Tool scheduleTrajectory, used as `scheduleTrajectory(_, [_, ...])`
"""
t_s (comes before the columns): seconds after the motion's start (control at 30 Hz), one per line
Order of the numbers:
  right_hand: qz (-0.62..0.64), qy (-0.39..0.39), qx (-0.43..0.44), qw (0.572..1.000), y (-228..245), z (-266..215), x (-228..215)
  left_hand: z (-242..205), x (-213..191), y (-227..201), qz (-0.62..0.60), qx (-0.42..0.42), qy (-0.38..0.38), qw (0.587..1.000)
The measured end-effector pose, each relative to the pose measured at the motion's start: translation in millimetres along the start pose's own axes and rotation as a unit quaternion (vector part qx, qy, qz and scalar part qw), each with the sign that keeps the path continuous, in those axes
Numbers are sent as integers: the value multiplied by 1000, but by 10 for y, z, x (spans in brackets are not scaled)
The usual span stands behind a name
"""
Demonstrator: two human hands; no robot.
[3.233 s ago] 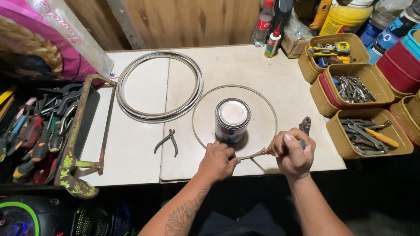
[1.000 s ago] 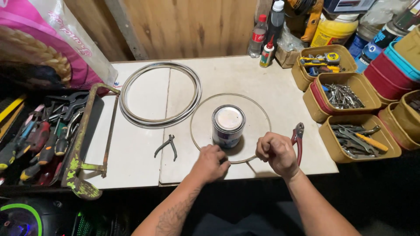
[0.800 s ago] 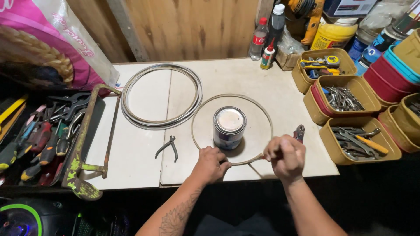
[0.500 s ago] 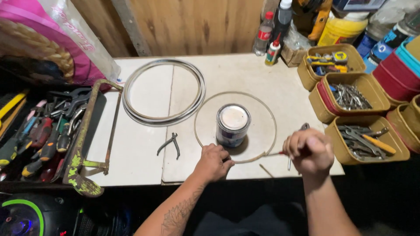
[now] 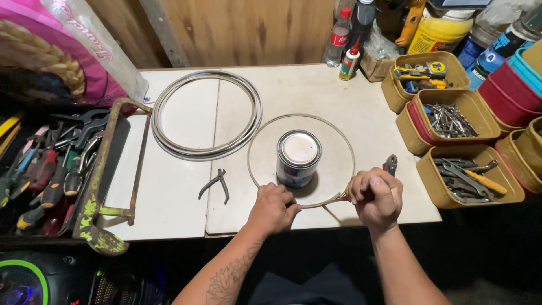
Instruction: The person uses pliers to bend a thin metal strip around a cylindrical can placed on a workbench. They hold the strip with one hand and apply pressure with the pliers in the other, shaping the metal into a curve.
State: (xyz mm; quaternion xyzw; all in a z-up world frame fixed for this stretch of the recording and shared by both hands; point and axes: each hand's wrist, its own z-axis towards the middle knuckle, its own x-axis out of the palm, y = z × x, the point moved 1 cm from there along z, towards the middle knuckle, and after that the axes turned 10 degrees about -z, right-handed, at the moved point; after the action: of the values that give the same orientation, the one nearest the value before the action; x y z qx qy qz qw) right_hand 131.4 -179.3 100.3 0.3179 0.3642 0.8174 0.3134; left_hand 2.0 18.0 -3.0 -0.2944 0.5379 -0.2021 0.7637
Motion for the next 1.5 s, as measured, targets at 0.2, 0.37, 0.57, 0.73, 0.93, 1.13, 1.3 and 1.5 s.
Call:
scheduleTrajectory(0.2, [0,-22,13,1000,16,16,50,-10,-45,-59,-6,-3,-2,1000])
scheduleTrajectory(0.37, [-86,34,41,995,281,148,318,-13,2,-18,-4,0,-5,1000])
scheduleTrajectory(0.57, [-75,-39,37,996,21,42,227,9,-24,-40,-2,0,-6,1000])
scheduleTrajectory(0.73, [-33,52,9,998,130,37,230,0,-12,-30,-13,1,1,1000])
scheduleTrajectory(0.93, [19,115,29,993,40,85,102,45,-3,19,-7,-14,41,999])
scheduleTrajectory(1.13, [39,150,54,986,9,141,79,42,-4,21,-8,-18,47,999])
scheduleTrajectory(1.3, [22,103,38,994,33,113,87,28,-49,-48,-5,1,16,1000])
scheduleTrajectory(1.5, [5,69,27,997,-21,-46,-116,-68,69,-69,49,104,-103,988])
